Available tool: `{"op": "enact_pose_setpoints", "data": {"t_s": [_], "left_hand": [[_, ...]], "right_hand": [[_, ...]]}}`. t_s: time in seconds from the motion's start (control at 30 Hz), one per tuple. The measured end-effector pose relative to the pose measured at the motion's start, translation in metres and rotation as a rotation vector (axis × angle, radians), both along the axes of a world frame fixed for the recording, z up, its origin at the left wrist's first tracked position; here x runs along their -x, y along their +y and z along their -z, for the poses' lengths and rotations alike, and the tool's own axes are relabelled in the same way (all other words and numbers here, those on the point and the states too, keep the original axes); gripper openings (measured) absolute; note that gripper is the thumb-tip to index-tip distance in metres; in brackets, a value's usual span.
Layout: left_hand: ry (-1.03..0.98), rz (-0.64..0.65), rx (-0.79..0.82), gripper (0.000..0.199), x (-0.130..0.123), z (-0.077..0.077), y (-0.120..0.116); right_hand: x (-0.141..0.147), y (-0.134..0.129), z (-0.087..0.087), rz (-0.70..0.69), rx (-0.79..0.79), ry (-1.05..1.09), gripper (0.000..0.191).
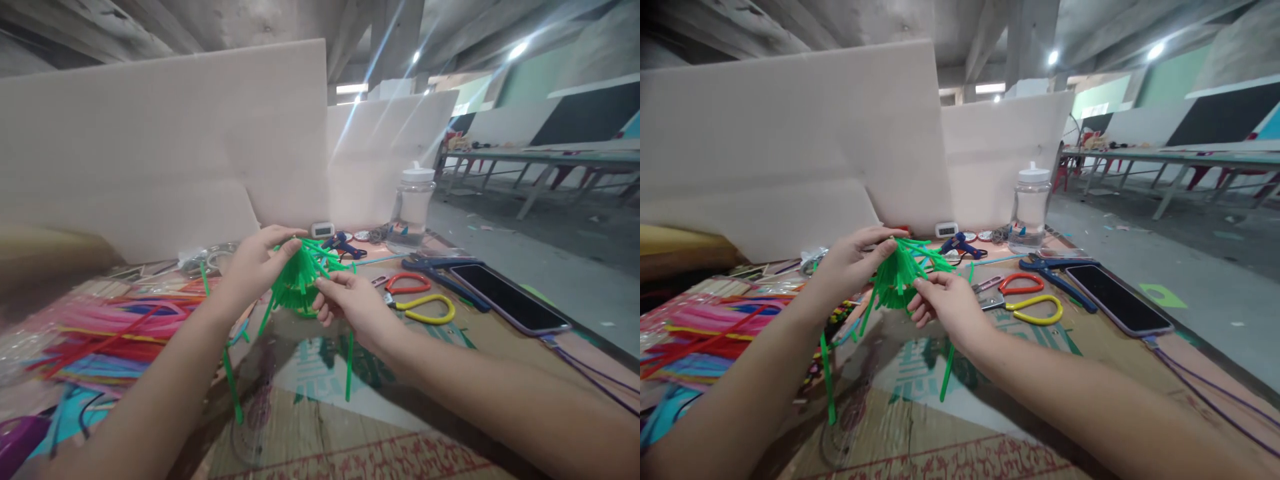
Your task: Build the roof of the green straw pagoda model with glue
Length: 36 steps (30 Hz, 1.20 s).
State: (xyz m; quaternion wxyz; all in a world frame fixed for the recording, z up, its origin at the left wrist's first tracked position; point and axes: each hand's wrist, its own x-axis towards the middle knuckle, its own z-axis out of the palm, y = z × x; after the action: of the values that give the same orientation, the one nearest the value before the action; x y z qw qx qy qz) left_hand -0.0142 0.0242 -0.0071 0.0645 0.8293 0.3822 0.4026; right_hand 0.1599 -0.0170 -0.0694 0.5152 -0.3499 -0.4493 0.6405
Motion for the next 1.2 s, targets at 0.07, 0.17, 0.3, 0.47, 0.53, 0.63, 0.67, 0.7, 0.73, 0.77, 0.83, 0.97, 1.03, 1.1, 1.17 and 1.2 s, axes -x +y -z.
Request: {"op": "enact_pose_setpoints", "data": {"t_s": [0.07,0.17,0.3,0.47,0.53,0.63,0.67,0.7,0.73,0.77,0.83,0.97,1.03,1.1,1.17,1.2], "left_hand": [[0.005,0.013,-0.011,0.037,0.001,0.0,-0.002],[0.001,0.017,-0.023,0.037,0.001,0.0,-0.005],[-0.005,0.028,-0.03,0.037,-0.001,0.0,-0.006],[-0.014,0.023,0.012,0.037,0.0,0.001,-0.007],[-0.014,0.011,0.035,0.036,0.0,0.001,-0.007],[-0.019,-0.011,0.074,0.036,0.001,0.002,-0.006],[-0.019,-0.016,0.083,0.035,0.0,0.002,-0.007],[-0.019,-0.021,0.087,0.035,0.0,0.002,-0.007],[-0.016,-0.025,0.088,0.035,-0.001,0.001,-0.008],[-0.012,-0.028,0.084,0.035,-0.001,0.001,-0.009],[-0.006,-0.033,0.077,0.035,-0.003,0.0,-0.011],[-0.018,-0.037,0.079,0.036,-0.004,-0.002,-0.012],[-0.021,-0.046,0.085,0.036,-0.004,-0.002,-0.011],[-0.02,-0.046,0.082,0.036,-0.002,-0.001,-0.008],[-0.032,-0.042,0.076,0.036,0.0,0.0,-0.004],[-0.047,-0.042,0.077,0.036,0.001,0.001,-0.002]], "right_hand": [[0.0,-0.002,-0.001,-0.011,-0.008,-0.007,0.019],[-0.001,-0.002,-0.002,-0.008,-0.019,-0.025,0.02],[-0.003,0.001,-0.001,0.01,-0.021,-0.031,0.026],[-0.004,0.0,-0.002,-0.003,-0.019,-0.026,0.027],[-0.005,-0.001,-0.002,-0.015,-0.022,-0.021,0.027],[-0.004,-0.004,-0.001,-0.017,-0.025,-0.013,0.029],[-0.004,-0.005,0.0,-0.015,-0.028,-0.013,0.029],[-0.003,-0.006,0.0,-0.011,-0.03,-0.013,0.03],[-0.002,-0.007,0.0,-0.006,-0.031,-0.013,0.03],[-0.002,-0.007,0.0,-0.001,-0.031,-0.011,0.031],[0.0,-0.009,0.001,0.018,-0.024,-0.001,0.03],[0.005,-0.013,0.007,0.057,-0.023,0.035,0.03],[0.007,-0.015,0.011,0.056,-0.033,0.039,0.031],[0.008,-0.017,0.013,0.041,-0.033,0.01,0.032],[0.006,-0.018,0.01,0.026,-0.062,-0.065,0.03],[0.002,-0.017,0.006,0.033,-0.112,-0.115,0.029]]}}
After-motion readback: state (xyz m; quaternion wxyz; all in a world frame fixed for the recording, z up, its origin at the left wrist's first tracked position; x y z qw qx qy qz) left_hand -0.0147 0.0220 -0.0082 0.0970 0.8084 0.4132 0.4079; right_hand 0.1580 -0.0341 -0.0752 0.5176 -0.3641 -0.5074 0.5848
